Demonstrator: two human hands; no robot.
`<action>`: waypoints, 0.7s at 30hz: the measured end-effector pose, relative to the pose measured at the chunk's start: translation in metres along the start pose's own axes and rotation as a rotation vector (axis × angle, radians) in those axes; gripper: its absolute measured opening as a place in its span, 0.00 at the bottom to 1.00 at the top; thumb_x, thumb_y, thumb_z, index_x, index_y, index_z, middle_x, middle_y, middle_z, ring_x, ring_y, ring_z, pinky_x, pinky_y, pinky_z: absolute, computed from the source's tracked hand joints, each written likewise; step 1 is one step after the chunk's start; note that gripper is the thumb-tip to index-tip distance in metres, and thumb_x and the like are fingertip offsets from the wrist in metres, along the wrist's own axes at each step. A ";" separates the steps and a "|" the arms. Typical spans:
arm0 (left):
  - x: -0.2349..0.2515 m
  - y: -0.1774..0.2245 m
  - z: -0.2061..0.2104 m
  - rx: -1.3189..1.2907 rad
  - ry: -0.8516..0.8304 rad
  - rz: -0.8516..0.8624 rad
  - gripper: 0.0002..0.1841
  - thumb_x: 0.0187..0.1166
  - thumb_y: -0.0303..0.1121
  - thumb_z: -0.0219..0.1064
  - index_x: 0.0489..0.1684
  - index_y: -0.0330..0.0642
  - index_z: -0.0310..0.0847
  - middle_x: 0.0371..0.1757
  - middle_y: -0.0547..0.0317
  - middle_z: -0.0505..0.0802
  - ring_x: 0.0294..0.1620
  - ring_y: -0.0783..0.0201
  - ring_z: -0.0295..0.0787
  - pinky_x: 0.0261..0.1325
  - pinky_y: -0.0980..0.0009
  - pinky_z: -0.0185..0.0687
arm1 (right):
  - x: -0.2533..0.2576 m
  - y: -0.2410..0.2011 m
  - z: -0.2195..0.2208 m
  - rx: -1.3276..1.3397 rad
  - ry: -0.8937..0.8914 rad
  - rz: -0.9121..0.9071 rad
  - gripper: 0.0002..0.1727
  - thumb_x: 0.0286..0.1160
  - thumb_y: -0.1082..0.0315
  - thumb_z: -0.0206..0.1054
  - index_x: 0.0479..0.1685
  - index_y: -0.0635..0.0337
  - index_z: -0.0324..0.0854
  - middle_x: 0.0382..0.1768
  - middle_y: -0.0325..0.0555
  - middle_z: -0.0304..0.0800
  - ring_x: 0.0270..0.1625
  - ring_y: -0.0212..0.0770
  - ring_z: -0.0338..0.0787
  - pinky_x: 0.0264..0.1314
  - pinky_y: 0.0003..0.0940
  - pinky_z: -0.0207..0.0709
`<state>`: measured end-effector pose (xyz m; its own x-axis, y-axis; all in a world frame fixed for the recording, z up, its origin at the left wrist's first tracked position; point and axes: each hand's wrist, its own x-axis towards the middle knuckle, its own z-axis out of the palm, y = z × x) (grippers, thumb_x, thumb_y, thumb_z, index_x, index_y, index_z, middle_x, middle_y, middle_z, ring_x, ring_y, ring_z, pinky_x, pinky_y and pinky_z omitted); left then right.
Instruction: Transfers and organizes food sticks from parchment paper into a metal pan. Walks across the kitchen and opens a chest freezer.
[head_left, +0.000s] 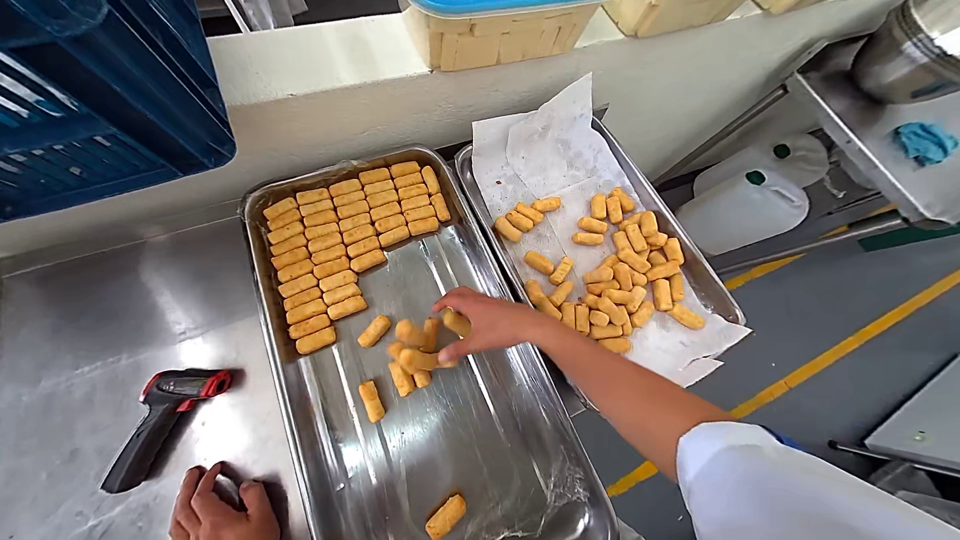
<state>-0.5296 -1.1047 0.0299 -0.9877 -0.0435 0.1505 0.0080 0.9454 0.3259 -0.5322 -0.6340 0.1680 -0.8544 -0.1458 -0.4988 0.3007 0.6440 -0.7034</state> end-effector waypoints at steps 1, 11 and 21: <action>0.000 -0.001 0.001 0.003 0.004 0.002 0.30 0.78 0.43 0.51 0.75 0.34 0.77 0.84 0.36 0.74 0.87 0.36 0.65 0.86 0.42 0.54 | 0.001 0.007 -0.015 -0.025 0.053 0.017 0.39 0.69 0.49 0.81 0.79 0.56 0.75 0.77 0.59 0.77 0.74 0.57 0.82 0.74 0.61 0.76; 0.002 0.003 -0.003 0.004 -0.026 -0.018 0.30 0.77 0.44 0.50 0.75 0.35 0.77 0.85 0.36 0.73 0.87 0.33 0.63 0.85 0.37 0.53 | 0.062 0.151 -0.135 -0.326 0.456 0.470 0.55 0.50 0.33 0.84 0.85 0.46 0.71 0.86 0.69 0.62 0.87 0.74 0.59 0.74 0.77 0.67; 0.001 0.001 -0.001 -0.008 -0.013 -0.015 0.30 0.77 0.44 0.51 0.74 0.35 0.77 0.85 0.36 0.73 0.87 0.33 0.63 0.85 0.38 0.53 | 0.052 0.138 -0.120 -0.299 0.593 0.337 0.33 0.56 0.49 0.84 0.62 0.57 0.85 0.61 0.63 0.82 0.69 0.65 0.80 0.61 0.65 0.77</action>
<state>-0.5301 -1.1045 0.0313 -0.9897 -0.0534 0.1331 -0.0058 0.9421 0.3352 -0.5863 -0.4631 0.1059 -0.8471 0.4710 -0.2461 0.5308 0.7713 -0.3510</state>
